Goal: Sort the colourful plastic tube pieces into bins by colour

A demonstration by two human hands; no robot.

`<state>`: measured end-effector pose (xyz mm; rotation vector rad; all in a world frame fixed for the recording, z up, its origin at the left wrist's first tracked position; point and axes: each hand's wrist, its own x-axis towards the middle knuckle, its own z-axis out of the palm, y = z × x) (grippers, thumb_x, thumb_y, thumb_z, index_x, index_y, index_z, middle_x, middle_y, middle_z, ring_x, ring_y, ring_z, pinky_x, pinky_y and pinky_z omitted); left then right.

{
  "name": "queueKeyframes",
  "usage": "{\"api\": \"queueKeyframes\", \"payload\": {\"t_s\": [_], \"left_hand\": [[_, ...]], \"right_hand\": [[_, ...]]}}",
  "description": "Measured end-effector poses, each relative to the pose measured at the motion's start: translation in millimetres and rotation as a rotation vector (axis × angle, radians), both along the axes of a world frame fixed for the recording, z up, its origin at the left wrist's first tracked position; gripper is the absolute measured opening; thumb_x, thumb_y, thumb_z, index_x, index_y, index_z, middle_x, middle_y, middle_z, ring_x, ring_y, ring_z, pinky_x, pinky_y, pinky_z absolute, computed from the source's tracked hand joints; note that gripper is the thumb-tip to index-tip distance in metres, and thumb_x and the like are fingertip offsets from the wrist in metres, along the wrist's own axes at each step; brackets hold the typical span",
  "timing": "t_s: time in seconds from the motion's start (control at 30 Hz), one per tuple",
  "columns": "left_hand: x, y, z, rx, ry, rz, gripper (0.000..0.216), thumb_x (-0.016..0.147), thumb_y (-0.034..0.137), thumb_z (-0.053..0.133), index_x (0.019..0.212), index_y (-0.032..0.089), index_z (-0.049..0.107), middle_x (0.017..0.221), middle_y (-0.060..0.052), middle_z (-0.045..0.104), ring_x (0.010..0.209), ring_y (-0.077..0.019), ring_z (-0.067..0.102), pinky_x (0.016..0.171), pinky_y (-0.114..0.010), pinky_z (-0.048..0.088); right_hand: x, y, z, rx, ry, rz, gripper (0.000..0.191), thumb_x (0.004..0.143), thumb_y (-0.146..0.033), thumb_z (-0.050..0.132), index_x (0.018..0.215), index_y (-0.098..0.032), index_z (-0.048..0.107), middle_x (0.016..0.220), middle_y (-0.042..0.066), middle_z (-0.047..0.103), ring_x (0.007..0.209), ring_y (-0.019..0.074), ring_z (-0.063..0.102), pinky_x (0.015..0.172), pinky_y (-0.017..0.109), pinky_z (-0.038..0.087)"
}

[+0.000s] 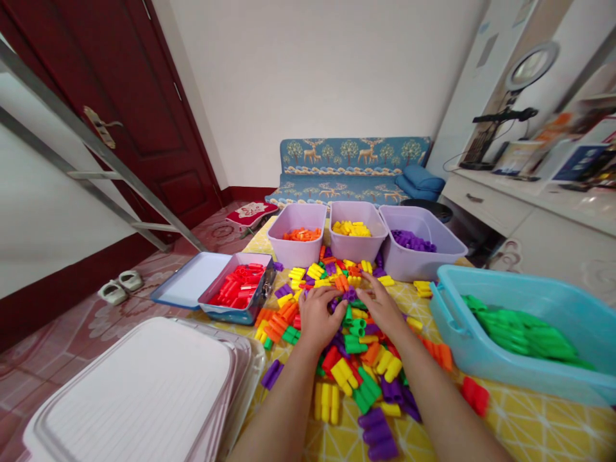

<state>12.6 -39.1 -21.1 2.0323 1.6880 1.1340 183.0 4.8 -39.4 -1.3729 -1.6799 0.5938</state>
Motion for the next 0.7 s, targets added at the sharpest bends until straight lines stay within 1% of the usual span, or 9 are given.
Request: {"api": "queueKeyframes", "payload": {"t_s": [0.07, 0.17, 0.23, 0.33, 0.4, 0.47, 0.53, 0.6, 0.7], "left_hand": [[0.4, 1.3, -1.4, -0.003, 0.001, 0.010, 0.019, 0.083, 0.034, 0.060, 0.098, 0.028, 0.070, 0.109, -0.002, 0.069, 0.106, -0.0233, 0.056, 0.102, -0.048, 0.028], [0.4, 2.5, -3.1, -0.011, 0.001, 0.018, 0.020, 0.081, 0.033, 0.062, 0.098, 0.027, 0.070, 0.110, -0.003, 0.068, 0.106, -0.0233, 0.056, 0.101, -0.047, 0.029], [-0.1, 2.8, -4.2, -0.008, -0.001, 0.011, 0.020, 0.081, 0.034, 0.061, 0.098, 0.027, 0.070, 0.110, -0.003, 0.068, 0.106, -0.0234, 0.056, 0.101, -0.046, 0.030], [-0.9, 2.9, -5.9, 0.009, -0.010, -0.002, 0.021, 0.082, 0.034, 0.061, 0.099, 0.028, 0.070, 0.110, -0.003, 0.068, 0.106, -0.0235, 0.056, 0.100, -0.046, 0.032], [-1.1, 2.9, -6.6, 0.016, -0.017, -0.006, 0.021, 0.082, 0.034, 0.061, 0.100, 0.028, 0.070, 0.110, -0.003, 0.067, 0.107, -0.0236, 0.056, 0.100, -0.045, 0.033], [-1.1, 2.9, -6.9, 0.016, -0.021, -0.005, 0.021, 0.082, 0.034, 0.061, 0.100, 0.027, 0.070, 0.110, -0.003, 0.067, 0.107, -0.0239, 0.056, 0.100, -0.045, 0.033], [-1.0, 3.0, -6.9, 0.014, -0.022, -0.003, 0.021, 0.081, 0.034, 0.061, 0.099, 0.027, 0.070, 0.110, -0.003, 0.067, 0.108, -0.0240, 0.056, 0.100, -0.046, 0.033], [-0.9, 3.1, -6.7, 0.013, -0.027, 0.000, 0.020, 0.081, 0.034, 0.061, 0.098, 0.027, 0.070, 0.110, -0.003, 0.067, 0.107, -0.0238, 0.056, 0.100, -0.046, 0.033], [-1.2, 3.3, -6.6, 0.010, -0.033, -0.004, 0.021, 0.081, 0.034, 0.062, 0.099, 0.027, 0.070, 0.110, -0.003, 0.067, 0.107, -0.0238, 0.056, 0.100, -0.045, 0.034]], "right_hand": [[-0.7, 11.2, -1.7, -0.069, -0.022, 0.017, 0.047, 0.084, -0.035, 0.049, 0.130, -0.021, 0.050, 0.126, 0.012, 0.059, 0.100, 0.0203, 0.063, 0.092, 0.041, 0.047], [-2.7, 25.1, 0.0, -0.086, -0.124, 0.014, 0.046, 0.081, -0.026, 0.053, 0.126, -0.017, 0.053, 0.107, 0.010, 0.068, 0.083, 0.0168, 0.067, 0.079, 0.033, 0.052], [-4.5, 28.6, 5.1, -0.075, -0.189, -0.001, 0.037, 0.078, -0.025, 0.057, 0.114, -0.018, 0.061, 0.094, 0.006, 0.070, 0.075, 0.0163, 0.066, 0.073, 0.030, 0.052], [-5.9, 25.2, 16.6, -0.042, -0.262, -0.011, 0.014, 0.077, -0.026, 0.060, 0.087, -0.022, 0.069, 0.084, 0.003, 0.071, 0.075, 0.0181, 0.066, 0.072, 0.030, 0.049], [-5.3, 20.4, 24.2, -0.026, -0.309, -0.049, 0.012, 0.079, -0.026, 0.057, 0.079, -0.023, 0.069, 0.080, 0.003, 0.072, 0.077, 0.0197, 0.065, 0.073, 0.031, 0.047], [-4.2, 17.0, 29.8, -0.031, -0.388, -0.073, 0.015, 0.081, -0.026, 0.055, 0.083, -0.025, 0.070, 0.081, 0.003, 0.072, 0.079, 0.0212, 0.066, 0.073, 0.031, 0.046], [-3.8, 16.2, 32.6, -0.048, -0.490, -0.051, 0.020, 0.080, -0.026, 0.057, 0.096, -0.025, 0.069, 0.094, 0.004, 0.073, 0.084, 0.0227, 0.067, 0.075, 0.032, 0.046], [-5.0, 18.0, 32.6, -0.063, -0.566, -0.007, 0.031, 0.078, -0.024, 0.059, 0.108, -0.026, 0.067, 0.108, 0.005, 0.071, 0.091, 0.0243, 0.067, 0.078, 0.034, 0.047], [-9.3, 22.4, 29.8, -0.078, -0.595, 0.017, 0.036, 0.078, -0.019, 0.058, 0.112, -0.028, 0.067, 0.112, 0.006, 0.071, 0.098, 0.0256, 0.066, 0.081, 0.035, 0.047]]}}
